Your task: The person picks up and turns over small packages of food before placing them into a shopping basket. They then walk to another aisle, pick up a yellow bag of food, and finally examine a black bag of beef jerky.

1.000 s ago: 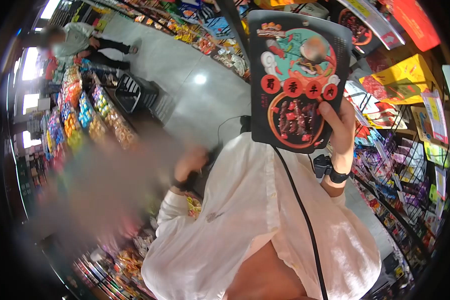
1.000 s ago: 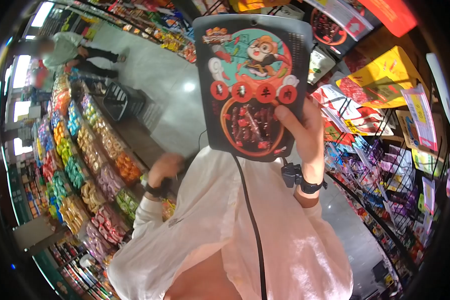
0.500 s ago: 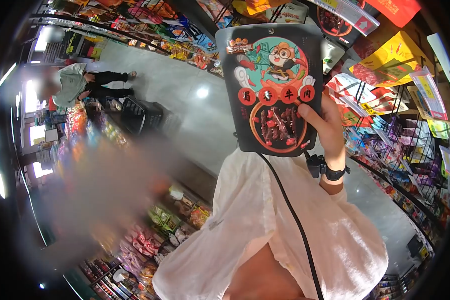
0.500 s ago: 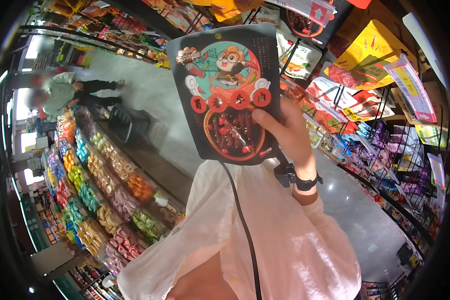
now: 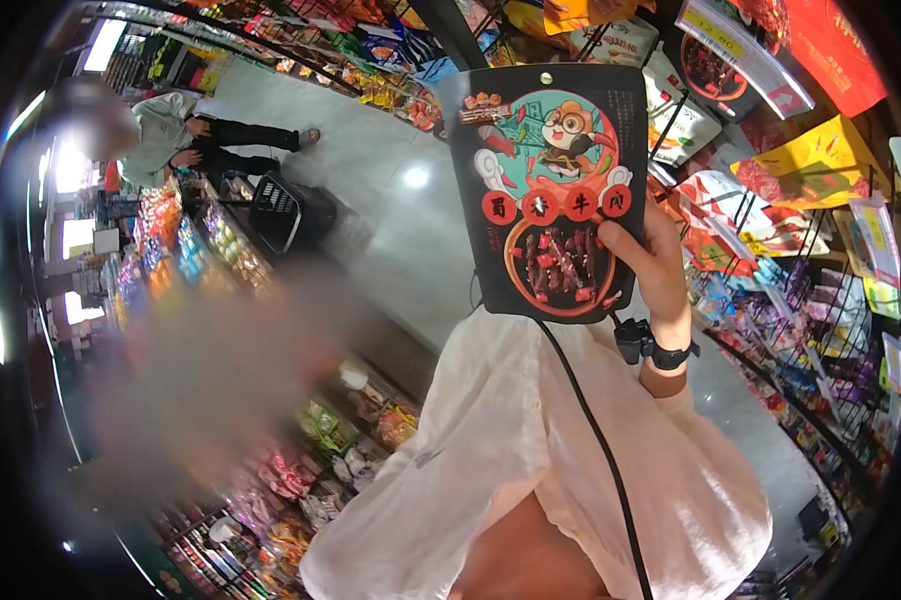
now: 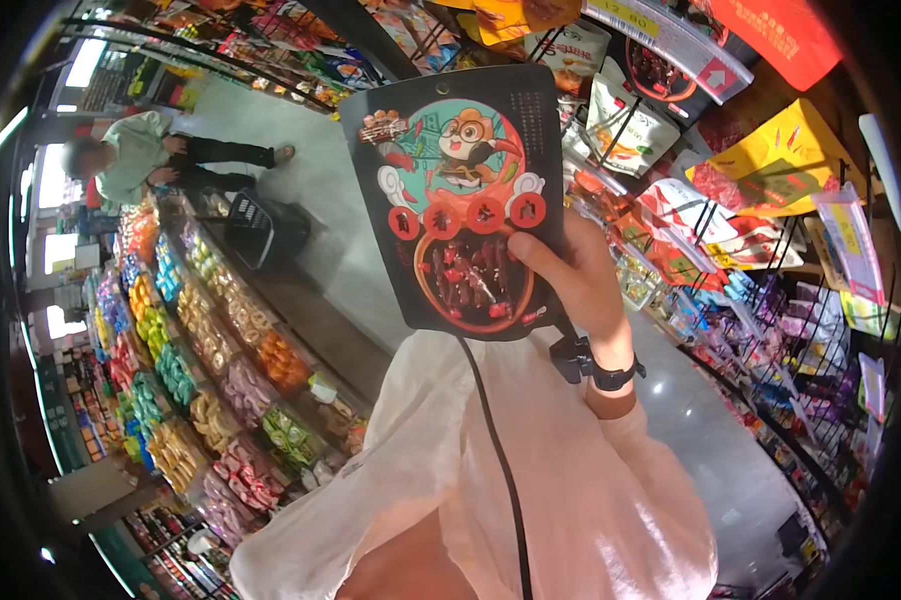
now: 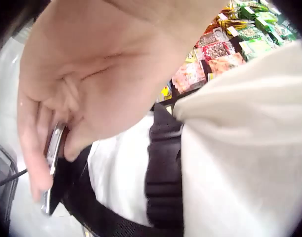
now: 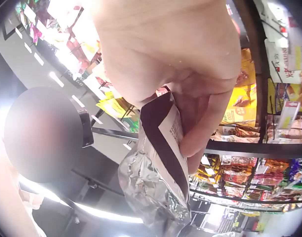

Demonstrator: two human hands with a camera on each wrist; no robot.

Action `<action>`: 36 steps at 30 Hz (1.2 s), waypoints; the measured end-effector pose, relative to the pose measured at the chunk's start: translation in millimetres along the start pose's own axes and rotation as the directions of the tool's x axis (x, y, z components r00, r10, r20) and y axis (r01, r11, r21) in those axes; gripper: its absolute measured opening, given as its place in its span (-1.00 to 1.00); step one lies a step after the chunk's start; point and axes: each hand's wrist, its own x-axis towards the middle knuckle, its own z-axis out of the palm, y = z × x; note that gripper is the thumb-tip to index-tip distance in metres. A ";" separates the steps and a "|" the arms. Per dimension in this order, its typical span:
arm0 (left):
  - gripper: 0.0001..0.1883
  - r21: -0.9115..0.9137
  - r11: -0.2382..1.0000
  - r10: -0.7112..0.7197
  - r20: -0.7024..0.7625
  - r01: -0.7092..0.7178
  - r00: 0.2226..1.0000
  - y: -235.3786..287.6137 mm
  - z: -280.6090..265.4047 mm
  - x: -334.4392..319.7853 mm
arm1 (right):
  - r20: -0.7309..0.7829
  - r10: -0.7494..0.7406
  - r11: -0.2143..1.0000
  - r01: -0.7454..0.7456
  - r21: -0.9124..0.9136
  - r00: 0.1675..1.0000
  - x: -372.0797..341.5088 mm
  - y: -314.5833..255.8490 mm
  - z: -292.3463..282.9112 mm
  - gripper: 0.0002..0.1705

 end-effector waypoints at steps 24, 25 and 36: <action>-0.32 0.283 0.202 0.899 -0.434 -0.938 0.063 357.0 -346.0 -98.5 | -0.036 -0.031 0.942 0.017 -0.335 0.999 119.1 43.4 220.0 -0.48; -0.28 0.126 0.169 0.888 -0.449 -0.978 0.096 359.8 -348.4 -95.0 | 0.011 -0.088 0.890 0.084 -0.447 0.996 121.5 42.8 229.0 -0.42; -0.51 -0.835 0.229 0.699 -0.217 -0.501 0.681 306.9 -378.2 -66.6 | -0.198 -0.192 0.939 0.121 -0.321 0.961 128.1 50.9 262.4 -0.41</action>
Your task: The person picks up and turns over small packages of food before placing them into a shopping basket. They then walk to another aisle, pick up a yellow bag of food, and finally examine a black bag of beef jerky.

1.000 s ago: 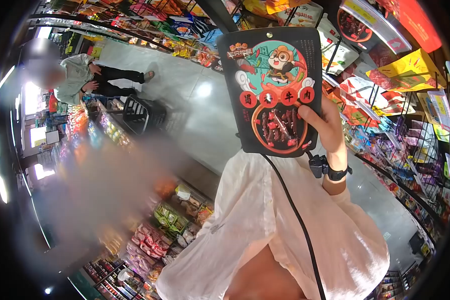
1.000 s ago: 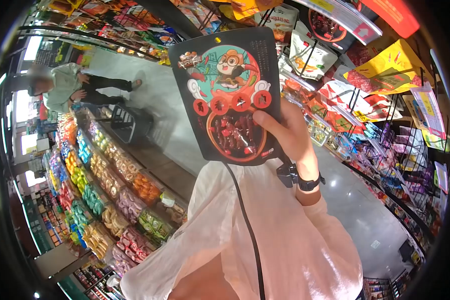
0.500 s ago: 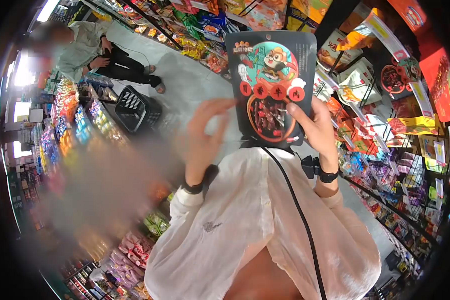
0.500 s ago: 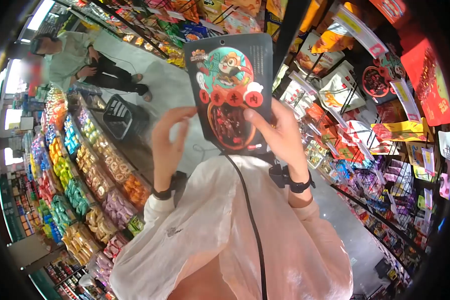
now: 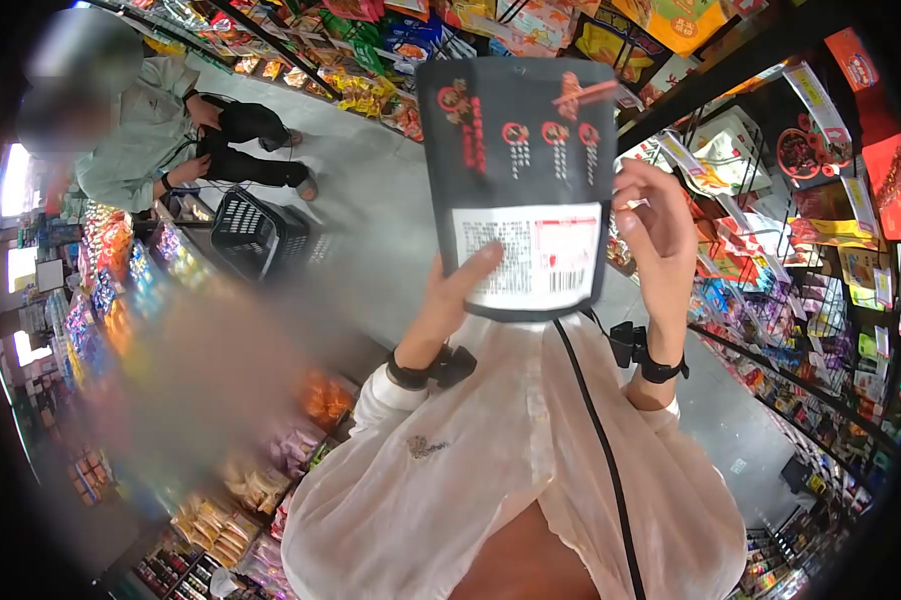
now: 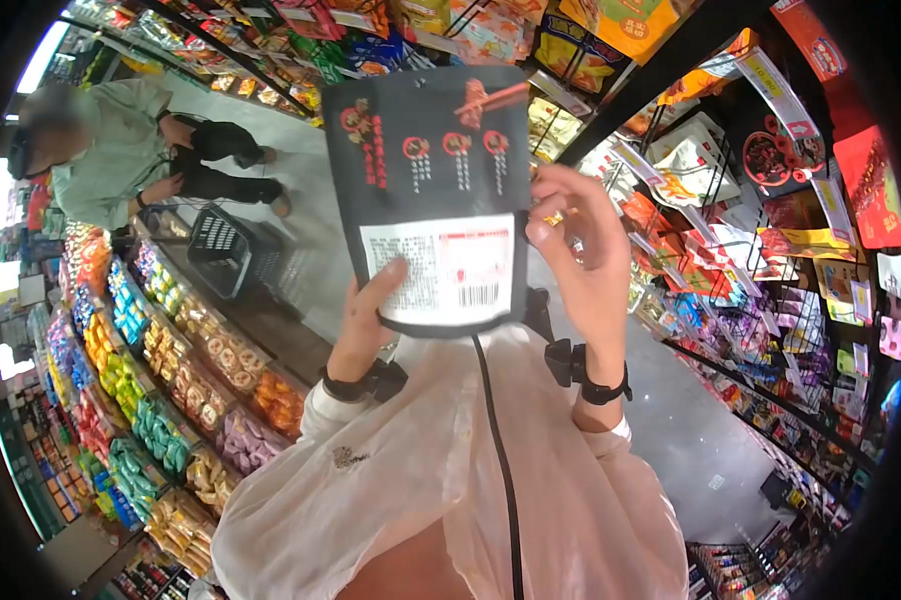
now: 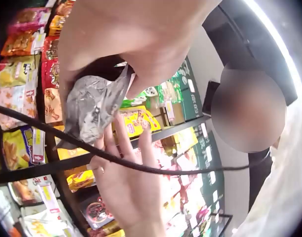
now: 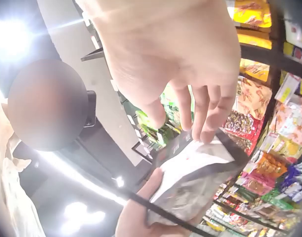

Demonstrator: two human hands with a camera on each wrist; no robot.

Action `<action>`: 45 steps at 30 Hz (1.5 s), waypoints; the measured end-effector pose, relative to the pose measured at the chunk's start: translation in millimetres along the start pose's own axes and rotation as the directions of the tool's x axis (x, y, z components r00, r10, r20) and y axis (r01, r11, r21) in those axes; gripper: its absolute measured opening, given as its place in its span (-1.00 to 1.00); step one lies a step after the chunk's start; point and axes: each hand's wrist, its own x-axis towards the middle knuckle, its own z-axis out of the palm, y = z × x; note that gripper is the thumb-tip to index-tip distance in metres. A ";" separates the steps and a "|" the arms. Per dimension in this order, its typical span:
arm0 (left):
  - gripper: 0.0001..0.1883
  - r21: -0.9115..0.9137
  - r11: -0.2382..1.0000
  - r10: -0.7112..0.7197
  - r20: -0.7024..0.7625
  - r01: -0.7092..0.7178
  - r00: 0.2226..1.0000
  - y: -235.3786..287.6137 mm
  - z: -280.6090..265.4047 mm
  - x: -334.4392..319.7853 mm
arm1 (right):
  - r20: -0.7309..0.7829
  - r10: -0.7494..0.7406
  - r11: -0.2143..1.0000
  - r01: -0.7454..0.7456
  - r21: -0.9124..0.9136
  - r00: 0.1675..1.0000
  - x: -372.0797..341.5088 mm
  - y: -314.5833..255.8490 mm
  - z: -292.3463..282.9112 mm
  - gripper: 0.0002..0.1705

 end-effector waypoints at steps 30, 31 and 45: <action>-0.46 0.232 0.972 -0.081 0.174 0.039 0.981 -20.8 20.6 -52.4 | 0.060 0.115 0.965 -0.126 0.229 0.992 -24.4 -17.0 -25.4 -0.62; -0.46 0.229 0.973 -0.074 0.157 0.037 0.985 -20.4 23.0 -52.2 | 0.055 0.122 0.970 -0.130 0.205 0.991 -27.0 -14.1 -28.0 -0.63; -0.38 0.498 0.846 0.062 0.264 -0.191 0.963 -27.7 21.1 -26.1 | -0.211 0.091 0.978 -0.048 0.201 0.973 -34.0 -3.2 -38.5 -0.66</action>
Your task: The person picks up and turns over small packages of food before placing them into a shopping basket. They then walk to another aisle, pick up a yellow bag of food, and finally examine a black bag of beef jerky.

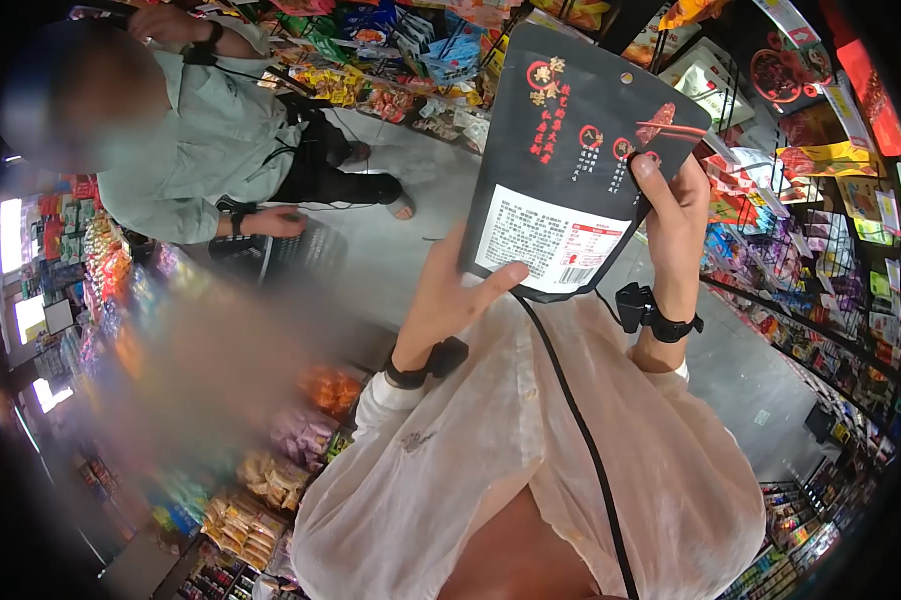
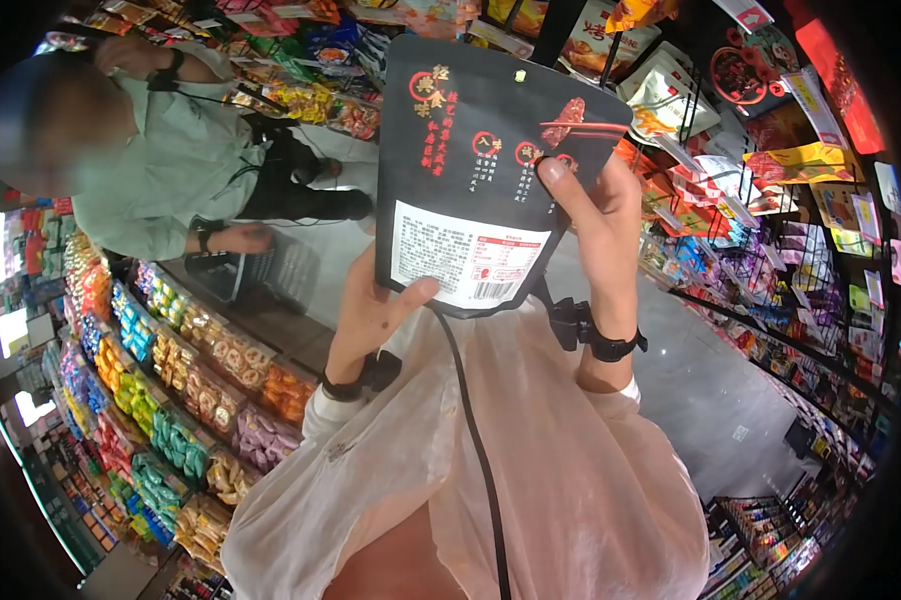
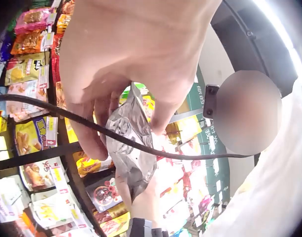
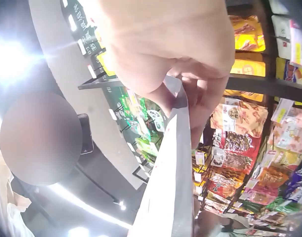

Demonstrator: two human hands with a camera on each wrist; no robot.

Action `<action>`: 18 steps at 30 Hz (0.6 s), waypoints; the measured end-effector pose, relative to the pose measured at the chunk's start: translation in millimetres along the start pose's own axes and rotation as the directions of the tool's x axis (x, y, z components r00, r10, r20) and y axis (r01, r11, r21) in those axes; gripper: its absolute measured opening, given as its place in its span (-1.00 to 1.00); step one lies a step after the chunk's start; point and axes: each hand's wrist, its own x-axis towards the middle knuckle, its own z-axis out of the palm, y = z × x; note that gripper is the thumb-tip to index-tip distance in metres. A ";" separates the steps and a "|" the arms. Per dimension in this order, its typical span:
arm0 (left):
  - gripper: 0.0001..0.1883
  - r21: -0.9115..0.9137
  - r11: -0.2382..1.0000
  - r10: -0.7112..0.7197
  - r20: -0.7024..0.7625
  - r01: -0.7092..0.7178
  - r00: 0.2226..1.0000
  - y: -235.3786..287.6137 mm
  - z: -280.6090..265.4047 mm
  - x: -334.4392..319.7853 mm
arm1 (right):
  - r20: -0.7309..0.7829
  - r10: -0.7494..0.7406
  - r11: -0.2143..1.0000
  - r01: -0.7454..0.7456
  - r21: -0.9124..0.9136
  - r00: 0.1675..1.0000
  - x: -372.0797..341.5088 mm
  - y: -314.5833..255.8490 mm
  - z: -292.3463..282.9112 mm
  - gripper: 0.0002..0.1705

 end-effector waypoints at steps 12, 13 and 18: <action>-0.47 -0.006 0.999 0.043 0.003 -0.043 0.999 5.1 7.8 6.2 | 0.134 0.039 0.997 -0.029 -0.073 0.990 0.0 -3.6 -13.6 -0.36; -0.46 0.011 0.999 0.043 0.023 -0.043 0.999 5.4 7.6 5.8 | 0.132 0.042 0.998 -0.036 -0.048 0.990 -1.4 -4.7 -14.7 -0.40; -0.45 0.041 0.996 0.081 0.085 -0.085 0.993 4.3 13.3 15.6 | 0.091 0.024 1.000 -0.025 0.007 0.996 -7.0 -8.7 -22.1 -0.45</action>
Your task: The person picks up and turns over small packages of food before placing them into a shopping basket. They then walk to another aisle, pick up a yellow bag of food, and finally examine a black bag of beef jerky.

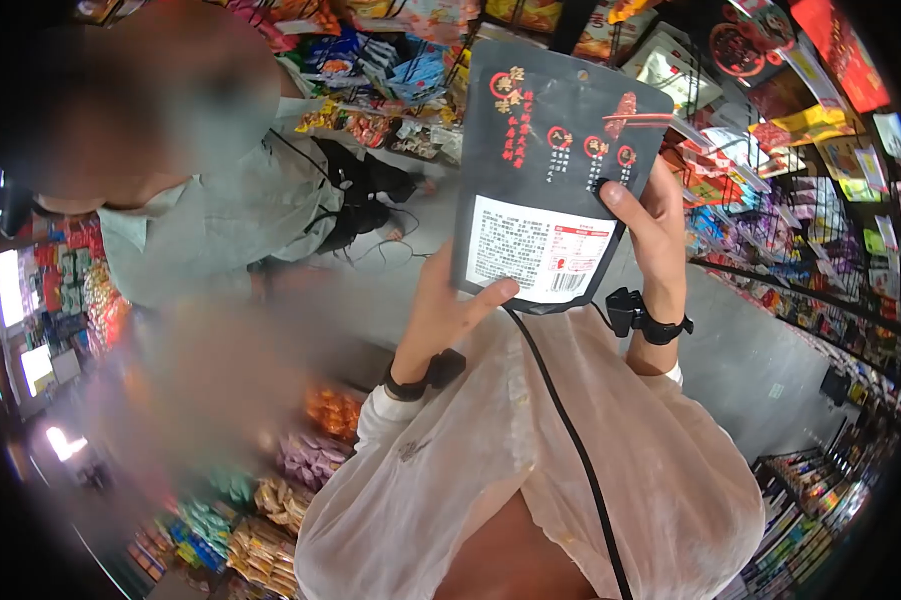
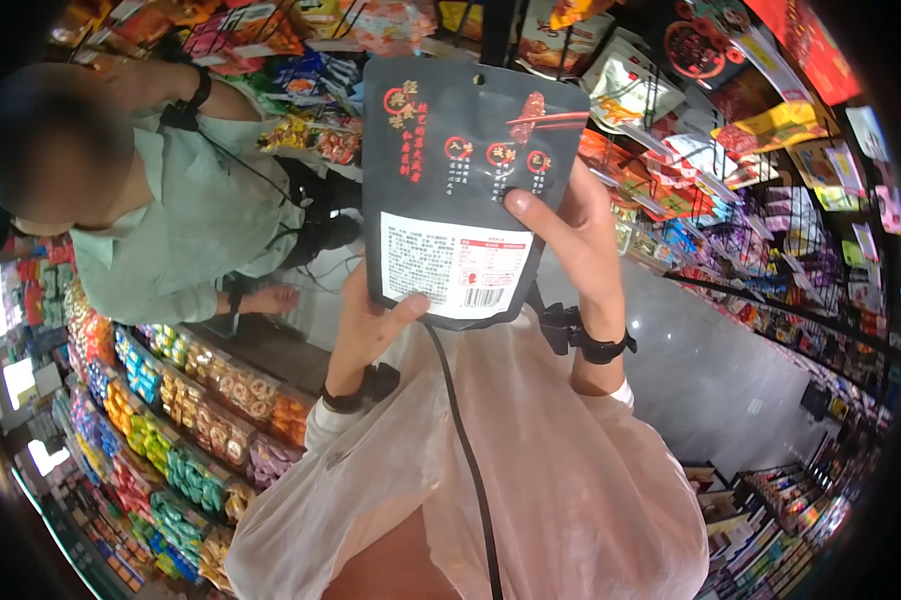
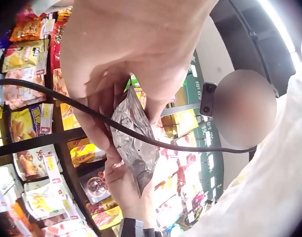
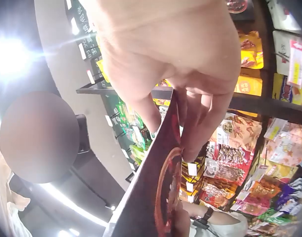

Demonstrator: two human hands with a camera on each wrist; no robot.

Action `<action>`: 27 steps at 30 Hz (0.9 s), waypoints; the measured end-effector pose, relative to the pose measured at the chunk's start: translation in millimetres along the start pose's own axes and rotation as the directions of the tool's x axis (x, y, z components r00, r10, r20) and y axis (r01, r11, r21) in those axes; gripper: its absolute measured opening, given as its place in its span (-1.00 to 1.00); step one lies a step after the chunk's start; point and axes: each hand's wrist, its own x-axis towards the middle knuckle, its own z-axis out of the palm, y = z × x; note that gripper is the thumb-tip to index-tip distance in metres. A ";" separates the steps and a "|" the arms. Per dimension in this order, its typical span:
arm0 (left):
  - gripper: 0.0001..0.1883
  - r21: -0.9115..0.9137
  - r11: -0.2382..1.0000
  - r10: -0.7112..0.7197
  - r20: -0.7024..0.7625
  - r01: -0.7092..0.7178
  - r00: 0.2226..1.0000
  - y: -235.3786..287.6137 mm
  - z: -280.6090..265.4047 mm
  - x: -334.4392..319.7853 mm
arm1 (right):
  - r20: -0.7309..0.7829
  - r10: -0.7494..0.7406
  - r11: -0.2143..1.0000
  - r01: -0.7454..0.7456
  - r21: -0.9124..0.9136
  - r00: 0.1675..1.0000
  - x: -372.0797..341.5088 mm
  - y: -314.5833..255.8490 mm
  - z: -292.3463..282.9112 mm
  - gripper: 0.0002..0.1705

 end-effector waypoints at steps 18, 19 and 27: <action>-0.28 0.131 0.984 0.108 0.078 -0.118 0.991 -29.8 -15.6 29.3 | -0.227 -0.230 0.965 0.192 -0.178 0.946 -36.6 -28.0 -1.8 -0.38; -0.28 0.042 0.987 0.147 0.162 -0.156 0.976 -23.4 -8.5 37.1 | -0.266 -0.178 0.974 0.130 -0.188 0.948 -47.7 -36.0 -3.5 -0.37; -0.31 -0.085 0.980 0.197 0.358 -0.178 0.913 -26.4 2.8 43.7 | -0.400 -0.204 0.977 0.161 -0.139 0.893 -81.4 -58.1 5.5 -0.29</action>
